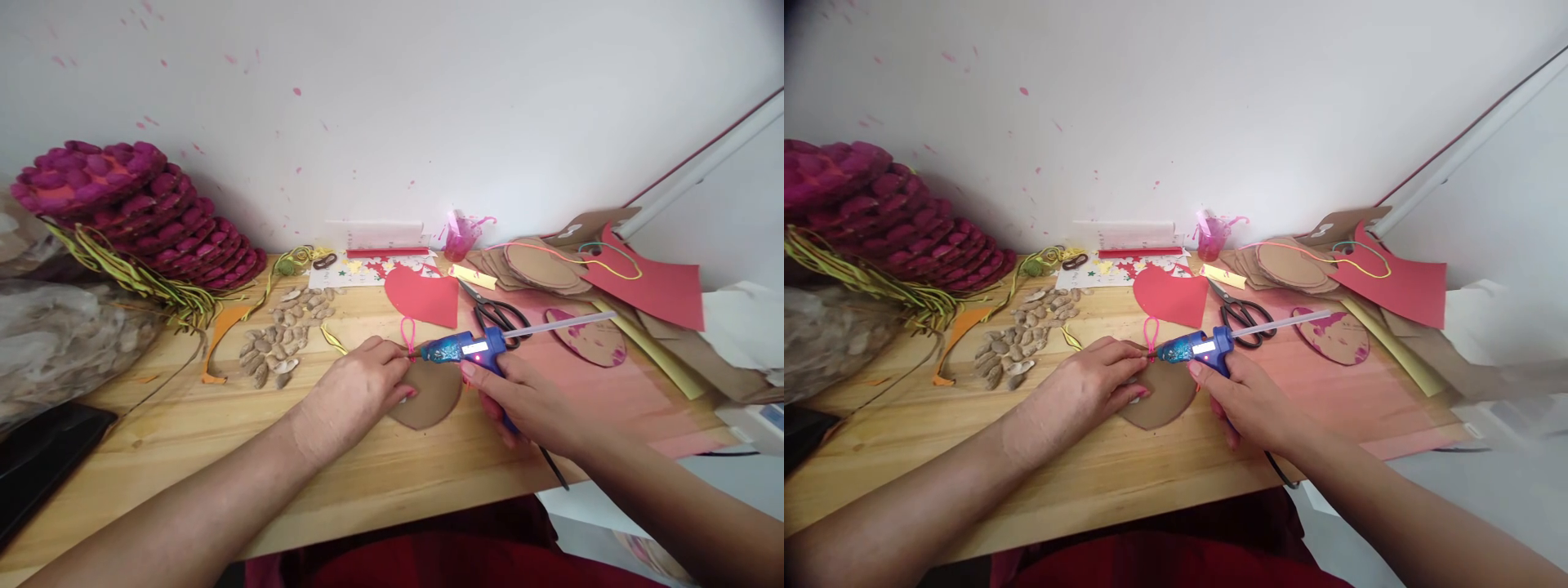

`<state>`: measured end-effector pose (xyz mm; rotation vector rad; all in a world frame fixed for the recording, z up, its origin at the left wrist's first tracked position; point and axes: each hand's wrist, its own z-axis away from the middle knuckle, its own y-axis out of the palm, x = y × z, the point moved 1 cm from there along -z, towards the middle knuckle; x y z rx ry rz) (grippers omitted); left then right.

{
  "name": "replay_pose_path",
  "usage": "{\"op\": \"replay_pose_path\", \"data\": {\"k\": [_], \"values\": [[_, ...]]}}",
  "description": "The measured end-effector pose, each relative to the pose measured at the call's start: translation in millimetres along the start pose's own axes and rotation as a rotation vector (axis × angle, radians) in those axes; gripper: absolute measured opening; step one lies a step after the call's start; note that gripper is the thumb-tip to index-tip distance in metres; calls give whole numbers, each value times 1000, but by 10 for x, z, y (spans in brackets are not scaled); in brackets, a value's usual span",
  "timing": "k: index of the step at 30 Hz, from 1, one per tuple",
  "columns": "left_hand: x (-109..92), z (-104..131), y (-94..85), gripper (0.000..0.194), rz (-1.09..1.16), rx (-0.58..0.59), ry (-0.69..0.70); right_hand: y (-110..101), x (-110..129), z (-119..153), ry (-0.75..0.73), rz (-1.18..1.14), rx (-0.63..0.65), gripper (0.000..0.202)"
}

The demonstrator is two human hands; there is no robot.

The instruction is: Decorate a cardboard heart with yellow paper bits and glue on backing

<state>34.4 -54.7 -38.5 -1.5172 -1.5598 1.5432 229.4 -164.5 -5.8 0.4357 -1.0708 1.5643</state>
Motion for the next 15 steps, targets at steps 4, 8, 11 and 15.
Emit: {"op": "replay_pose_path", "data": {"k": [4, 8, 11, 15], "values": [[-5, -1, -8, 22, -5, -4, 0, -3, -3, -20, 23, -14, -6, 34], [-11, -3, -21, 21, -15, 0, -5, -14, -12, -18, 47, -34, 1, 37], [-15, -5, -31, 21, -16, 3, -5, -9, -22, -13, 64, -84, 13, 37], [-14, -7, -29, 22, -14, -2, -4, -1, -40, -33, 53, -117, 13, 35]]}}
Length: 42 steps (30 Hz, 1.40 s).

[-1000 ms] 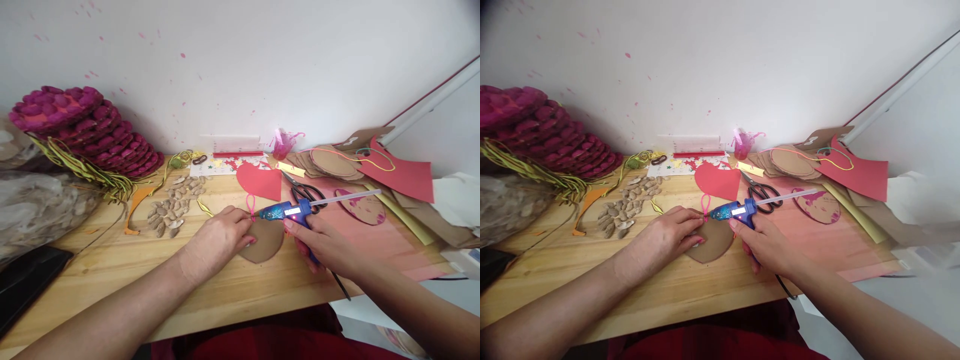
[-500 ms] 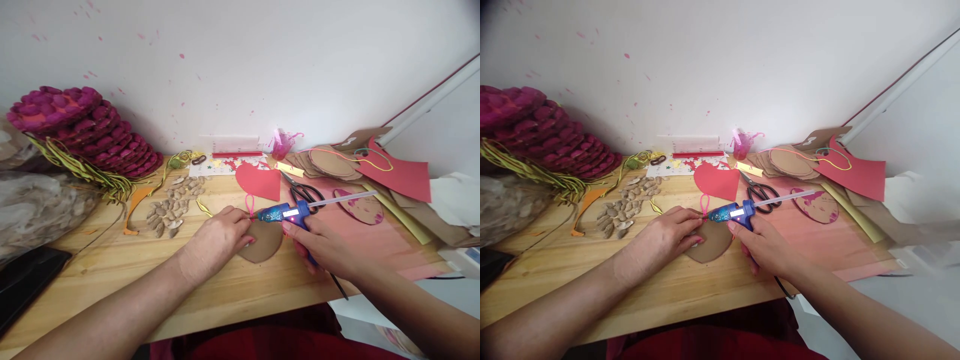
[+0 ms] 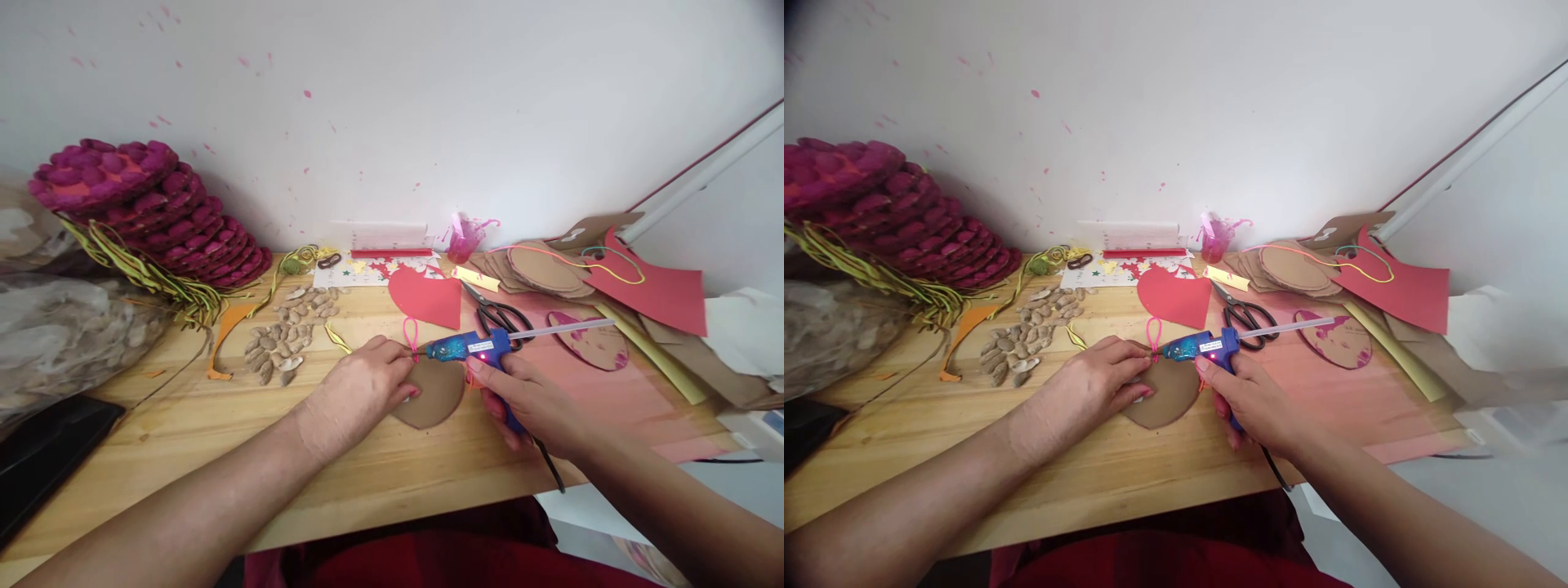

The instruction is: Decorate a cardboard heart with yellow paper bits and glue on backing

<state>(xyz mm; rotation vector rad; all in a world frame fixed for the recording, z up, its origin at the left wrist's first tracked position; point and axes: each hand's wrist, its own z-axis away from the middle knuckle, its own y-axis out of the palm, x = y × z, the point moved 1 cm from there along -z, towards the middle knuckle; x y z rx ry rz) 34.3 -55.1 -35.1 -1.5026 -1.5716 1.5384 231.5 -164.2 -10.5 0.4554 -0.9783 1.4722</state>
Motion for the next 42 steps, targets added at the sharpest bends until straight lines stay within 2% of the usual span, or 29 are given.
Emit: {"op": "replay_pose_path", "data": {"k": [7, 13, 19, 42], "values": [[5, -4, 12, 24, -3, 19, -8, -1, -47, -58, 2, -17, -5, 35], [1, 6, 8, 21, -3, -9, 11, -19, -82, 21, -15, -119, -16, 36], [-4, 12, -1, 20, 3, -11, 6, -23, -103, 85, -25, -37, -91, 37], [1, 5, 4, 19, 15, -22, 11, 57, -70, 63, -80, 54, -57, 38]]}}
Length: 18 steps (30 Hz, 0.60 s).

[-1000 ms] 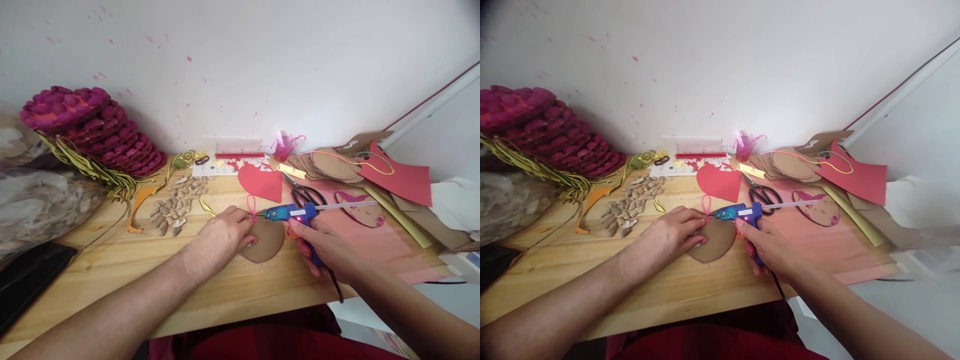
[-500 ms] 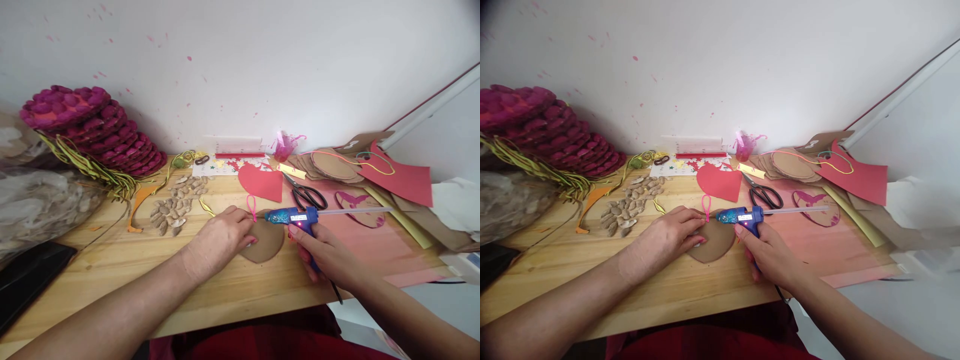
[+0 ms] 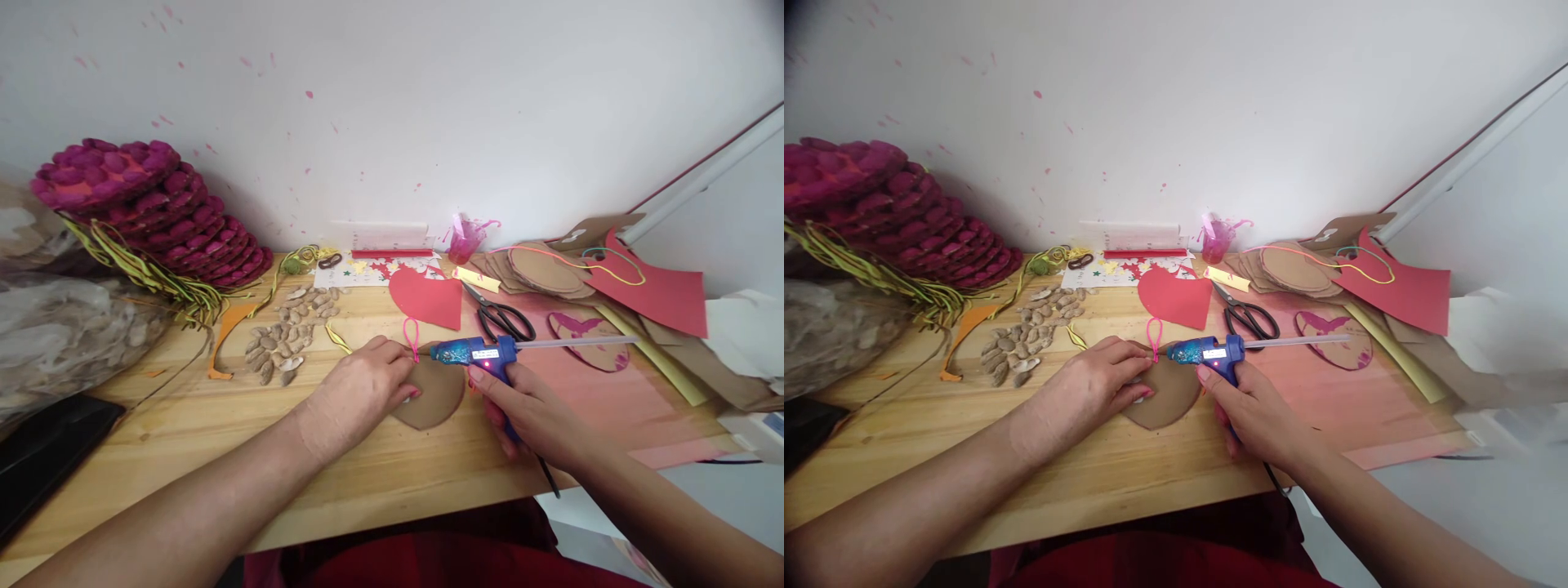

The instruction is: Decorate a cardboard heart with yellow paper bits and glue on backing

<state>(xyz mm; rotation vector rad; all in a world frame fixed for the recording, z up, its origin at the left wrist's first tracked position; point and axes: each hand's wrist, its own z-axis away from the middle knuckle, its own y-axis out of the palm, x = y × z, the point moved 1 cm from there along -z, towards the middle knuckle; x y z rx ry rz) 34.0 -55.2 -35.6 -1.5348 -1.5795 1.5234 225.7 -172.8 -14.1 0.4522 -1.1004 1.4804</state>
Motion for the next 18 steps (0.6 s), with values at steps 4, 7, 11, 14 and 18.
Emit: {"op": "replay_pose_path", "data": {"k": [4, 7, 11, 14, 18], "values": [[-4, -2, -4, 20, -4, 15, -11, -14, -12, -7, 7, -10, 4, 38], [-7, -1, -7, 19, -5, 15, -8, -27, -17, -14, 20, -41, -13, 39], [-7, -3, -5, 19, -8, 7, -5, -18, -6, -15, 21, -34, 1, 37], [-7, -5, -1, 20, -12, 12, -8, -8, 0, -16, 12, -12, 4, 37], [-9, -2, -1, 20, -9, 10, -7, -15, -12, -17, 25, -47, 12, 38]]}}
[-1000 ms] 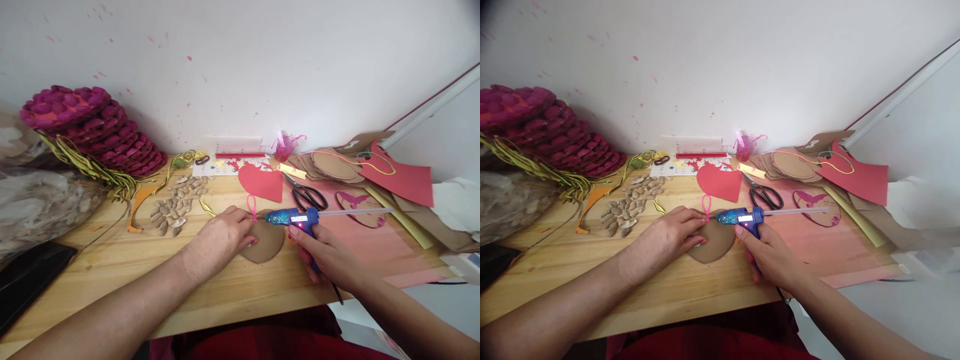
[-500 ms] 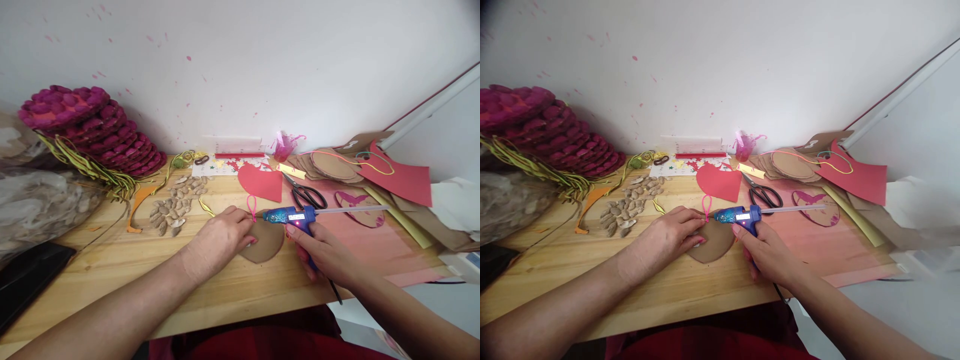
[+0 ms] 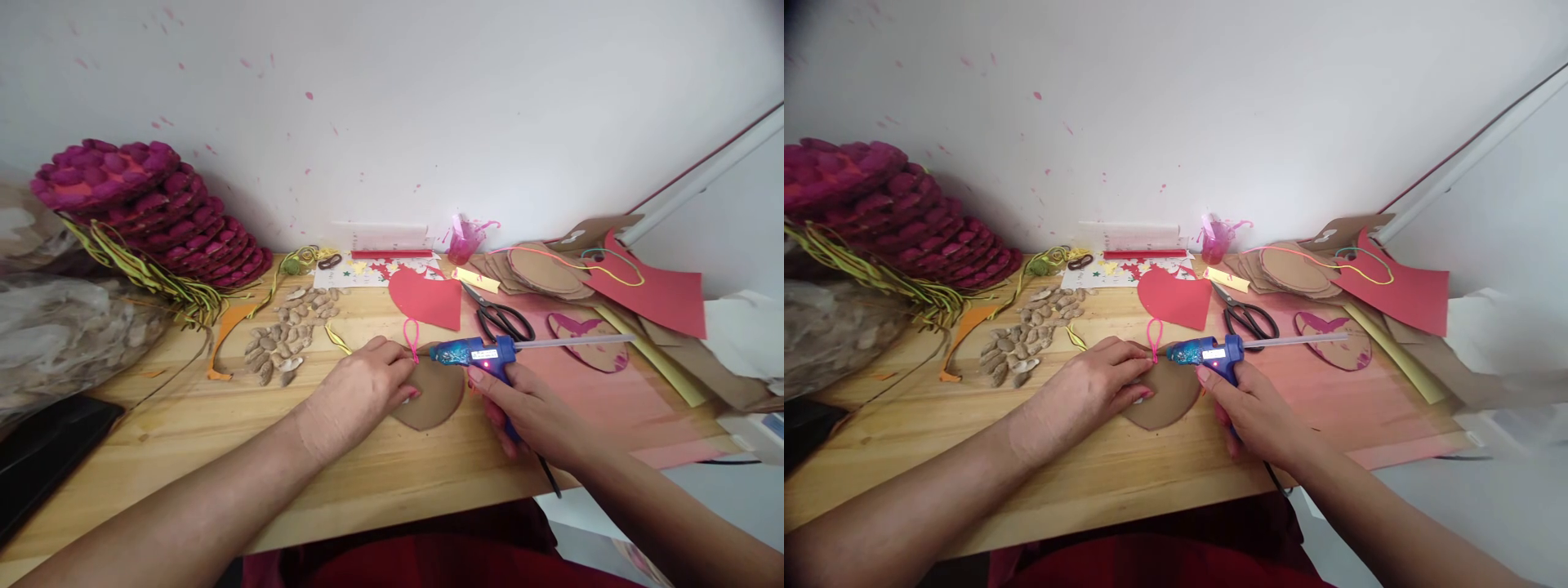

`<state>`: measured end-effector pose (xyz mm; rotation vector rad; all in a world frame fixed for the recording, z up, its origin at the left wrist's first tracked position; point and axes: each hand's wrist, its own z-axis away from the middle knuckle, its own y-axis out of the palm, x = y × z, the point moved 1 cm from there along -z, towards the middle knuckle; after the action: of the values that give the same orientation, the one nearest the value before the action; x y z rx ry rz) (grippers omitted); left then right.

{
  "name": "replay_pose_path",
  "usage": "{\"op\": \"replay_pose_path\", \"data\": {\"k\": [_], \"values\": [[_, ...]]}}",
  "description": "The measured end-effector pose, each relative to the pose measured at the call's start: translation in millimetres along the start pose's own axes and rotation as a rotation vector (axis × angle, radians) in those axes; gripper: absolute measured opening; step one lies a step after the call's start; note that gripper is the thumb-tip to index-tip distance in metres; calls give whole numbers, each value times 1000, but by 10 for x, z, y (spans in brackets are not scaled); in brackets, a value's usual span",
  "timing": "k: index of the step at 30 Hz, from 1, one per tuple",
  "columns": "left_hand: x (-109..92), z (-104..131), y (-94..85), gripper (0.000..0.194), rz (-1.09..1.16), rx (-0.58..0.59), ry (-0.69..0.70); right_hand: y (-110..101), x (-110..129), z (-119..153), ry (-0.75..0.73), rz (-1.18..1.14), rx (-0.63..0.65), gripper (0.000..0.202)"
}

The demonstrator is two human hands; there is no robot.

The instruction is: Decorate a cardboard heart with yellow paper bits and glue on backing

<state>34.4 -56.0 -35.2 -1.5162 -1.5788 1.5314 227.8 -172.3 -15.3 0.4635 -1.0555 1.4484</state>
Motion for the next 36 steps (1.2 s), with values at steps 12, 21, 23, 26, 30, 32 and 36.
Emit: {"op": "replay_pose_path", "data": {"k": [12, 21, 23, 26, 30, 32, 36], "values": [[8, 10, 8, 20, 1, 1, 0, 6, -37, -95, 76, -142, 57, 37], [1, 3, 1, 21, -1, -6, 11, -9, 36, -91, 131, -225, 89, 35], [6, 2, 6, 21, -3, -11, 8, -6, 36, -99, 155, -205, 90, 34], [5, 3, 6, 20, -10, -7, 7, -22, 42, -106, 161, -250, 112, 34], [-15, 2, -17, 21, -24, 13, 9, -61, 54, -111, 135, -296, 121, 35], [-23, -1, -27, 21, -29, 18, 6, -65, 56, -118, 143, -280, 117, 34], [-17, -4, -24, 20, -29, 15, 3, -45, 64, -128, 164, -247, 100, 32]]}}
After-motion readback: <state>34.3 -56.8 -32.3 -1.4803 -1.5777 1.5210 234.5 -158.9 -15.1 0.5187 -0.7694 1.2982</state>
